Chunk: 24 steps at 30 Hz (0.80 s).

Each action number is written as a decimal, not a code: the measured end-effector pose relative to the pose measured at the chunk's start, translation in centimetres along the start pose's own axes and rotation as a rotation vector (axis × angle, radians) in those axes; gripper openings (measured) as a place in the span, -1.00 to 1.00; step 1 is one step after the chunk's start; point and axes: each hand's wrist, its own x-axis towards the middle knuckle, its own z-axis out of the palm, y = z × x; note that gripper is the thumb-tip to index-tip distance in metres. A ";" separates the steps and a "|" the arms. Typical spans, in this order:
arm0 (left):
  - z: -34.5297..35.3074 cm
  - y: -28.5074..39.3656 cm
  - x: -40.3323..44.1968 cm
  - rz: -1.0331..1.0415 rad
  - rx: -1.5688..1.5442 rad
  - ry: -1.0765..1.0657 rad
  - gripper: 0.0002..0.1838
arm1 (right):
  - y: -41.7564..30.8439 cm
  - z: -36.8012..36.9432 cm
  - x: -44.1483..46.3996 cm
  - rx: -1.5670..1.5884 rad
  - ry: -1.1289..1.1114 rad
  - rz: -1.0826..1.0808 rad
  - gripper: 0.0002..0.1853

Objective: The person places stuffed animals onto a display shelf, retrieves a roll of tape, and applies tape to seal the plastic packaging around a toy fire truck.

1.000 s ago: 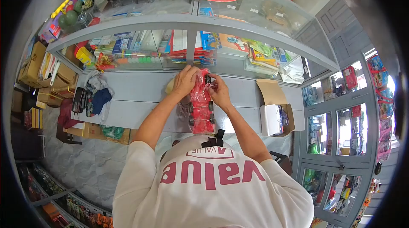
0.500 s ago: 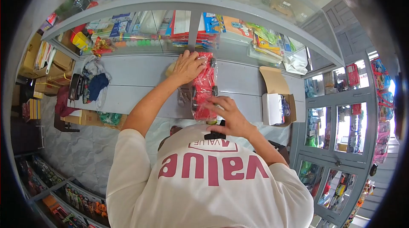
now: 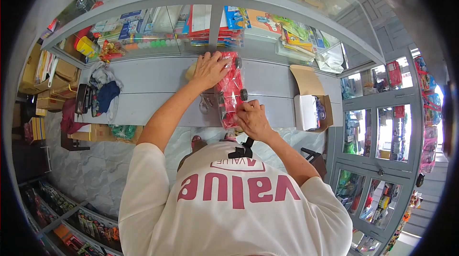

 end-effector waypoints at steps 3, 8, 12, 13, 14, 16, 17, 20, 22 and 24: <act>0.4 0.2 0.1 -0.006 0.015 0.014 -0.63 | 0.0 1.1 0.6 -0.010 0.024 0.142 -0.90; 0.7 0.0 0.0 -0.005 -0.012 0.027 -0.62 | -1.9 1.1 1.6 -0.019 0.252 0.452 -0.55; 0.4 0.2 -0.2 -0.042 -0.087 -0.006 -0.64 | 0.3 4.9 0.5 0.093 0.355 0.595 -0.40; 0.3 0.2 -0.2 -0.074 -0.123 -0.024 -0.65 | 0.8 5.5 0.4 0.229 0.407 0.559 -0.31; 0.5 0.0 -0.2 -0.067 -0.120 -0.019 -0.65 | 1.1 6.1 0.2 0.367 0.457 0.518 -0.22; 1.3 -0.3 -0.3 -0.076 -0.207 0.111 -0.69 | 0.4 6.0 -0.3 0.422 0.436 0.615 -0.15; 1.8 -0.4 -0.3 -0.069 -0.204 0.116 -0.69 | 0.1 6.0 -0.4 0.477 0.405 0.712 -0.07; 2.1 -0.2 0.1 -0.142 -0.280 0.162 -0.75 | 1.2 6.6 -1.2 0.803 0.118 0.815 -0.05; 2.5 0.2 0.7 -0.264 -0.290 0.107 -0.79 | 1.0 6.5 -1.2 1.064 0.014 0.862 -0.17; 3.1 0.4 1.1 -0.263 -0.276 0.141 -0.79 | 1.5 7.1 -1.2 1.096 0.093 0.749 -0.21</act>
